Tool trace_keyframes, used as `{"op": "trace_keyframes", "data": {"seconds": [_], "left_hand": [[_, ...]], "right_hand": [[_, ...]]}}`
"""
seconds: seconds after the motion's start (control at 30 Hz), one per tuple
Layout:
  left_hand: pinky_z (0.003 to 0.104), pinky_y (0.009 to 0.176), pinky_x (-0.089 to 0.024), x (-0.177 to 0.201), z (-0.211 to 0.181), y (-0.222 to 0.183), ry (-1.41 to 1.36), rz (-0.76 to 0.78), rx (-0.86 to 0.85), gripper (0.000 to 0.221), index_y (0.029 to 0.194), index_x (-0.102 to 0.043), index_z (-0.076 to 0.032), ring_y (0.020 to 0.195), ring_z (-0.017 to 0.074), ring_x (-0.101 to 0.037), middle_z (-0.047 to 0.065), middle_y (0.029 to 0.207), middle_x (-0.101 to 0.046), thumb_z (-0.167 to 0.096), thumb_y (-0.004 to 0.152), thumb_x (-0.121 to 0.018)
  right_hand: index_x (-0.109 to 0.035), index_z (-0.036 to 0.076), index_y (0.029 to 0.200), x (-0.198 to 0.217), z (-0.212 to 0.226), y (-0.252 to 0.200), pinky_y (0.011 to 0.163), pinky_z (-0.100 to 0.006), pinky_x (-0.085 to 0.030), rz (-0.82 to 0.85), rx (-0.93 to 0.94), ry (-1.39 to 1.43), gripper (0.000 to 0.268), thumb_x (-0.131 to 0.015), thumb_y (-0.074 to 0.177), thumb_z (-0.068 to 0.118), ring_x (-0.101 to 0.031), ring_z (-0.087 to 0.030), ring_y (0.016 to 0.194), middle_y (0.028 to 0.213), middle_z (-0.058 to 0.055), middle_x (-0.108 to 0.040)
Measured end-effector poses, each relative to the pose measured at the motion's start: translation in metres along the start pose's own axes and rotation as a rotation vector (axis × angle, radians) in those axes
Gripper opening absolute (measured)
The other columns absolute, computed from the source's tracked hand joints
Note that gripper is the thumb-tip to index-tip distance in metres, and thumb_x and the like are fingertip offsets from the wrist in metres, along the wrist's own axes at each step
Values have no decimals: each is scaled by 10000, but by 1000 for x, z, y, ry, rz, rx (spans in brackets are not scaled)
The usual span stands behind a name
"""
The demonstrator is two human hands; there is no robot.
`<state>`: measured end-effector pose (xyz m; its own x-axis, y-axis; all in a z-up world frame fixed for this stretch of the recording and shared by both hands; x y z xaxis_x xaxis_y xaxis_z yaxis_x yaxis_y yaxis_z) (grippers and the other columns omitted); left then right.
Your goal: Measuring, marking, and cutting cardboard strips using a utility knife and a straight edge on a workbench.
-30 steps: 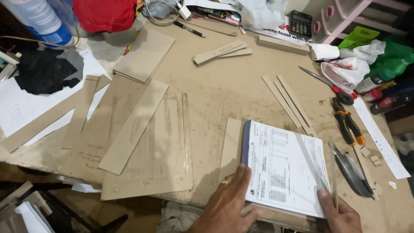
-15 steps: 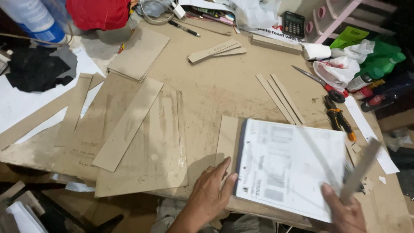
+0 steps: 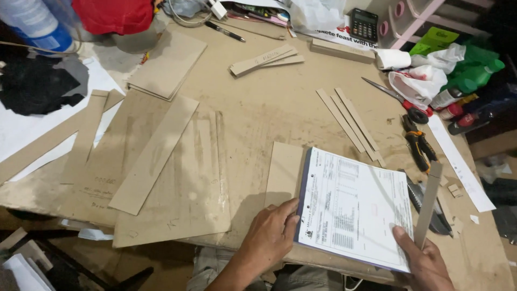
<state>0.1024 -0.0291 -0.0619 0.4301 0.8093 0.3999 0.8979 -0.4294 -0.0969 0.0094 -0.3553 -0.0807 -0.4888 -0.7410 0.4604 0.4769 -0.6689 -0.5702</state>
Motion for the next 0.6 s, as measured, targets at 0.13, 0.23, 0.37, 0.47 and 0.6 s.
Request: {"op": "trace_keyframes", "data": {"seconds": [0.13, 0.23, 0.37, 0.47, 0.6], "left_hand": [[487, 959, -532, -2, 2, 0, -9, -32, 28, 469, 1464, -511, -52, 1122, 340, -666, 178, 1298, -688, -239, 1039, -438], [385, 1094, -529, -1, 5, -1, -146, -23, 116, 490, 1484, -463, -36, 1295, 306, -633, 173, 1452, -579, -210, 1027, -497], [343, 991, -611, 2, 7, 1, -205, -47, 143, 550, 1446, -531, -67, 1161, 259, -735, 129, 1380, -655, -332, 970, -610], [323, 926, -643, 2, 11, 2, -204, -32, 195, 560, 1430, -564, -105, 1066, 219, -778, 88, 1362, -681, -358, 937, -642], [341, 911, -660, 5, -7, -1, -159, -1, 235, 513, 1448, -555, -215, 1014, 188, -788, 33, 1355, -696, -260, 942, -632]], "right_hand": [[-592, 18, 1335, -17, 24, -39, 710, -597, -470, 28, -48, 34, 451, -613, 1016, 338, -633, -515, 998, 1137, -287, -698], [-606, -15, 1306, -20, 28, -44, 696, -593, -507, 43, -39, -17, 463, -610, 1017, 346, -644, -526, 919, 1072, -316, -697], [-618, 16, 1323, -19, 21, -29, 676, -565, -467, 58, -26, 53, 437, -626, 1010, 321, -637, -489, 918, 1070, -276, -698], [-610, -17, 1318, -17, 22, -27, 678, -554, -461, 52, -29, 8, 476, -622, 1006, 343, -618, -482, 917, 1065, -279, -675], [-620, -39, 1377, -18, 33, -42, 785, -545, -464, 11, -23, -108, 553, -617, 991, 357, -630, -506, 1007, 1160, -300, -703]]}}
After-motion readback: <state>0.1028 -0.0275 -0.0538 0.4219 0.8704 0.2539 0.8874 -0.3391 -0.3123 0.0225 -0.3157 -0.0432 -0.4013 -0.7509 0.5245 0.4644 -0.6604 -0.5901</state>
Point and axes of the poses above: each hand's wrist, its own y-axis towards the middle knuckle, its own x-axis out of the back of the hand, z = x × y, the point moved 8 cm from there along y, towards the middle knuckle
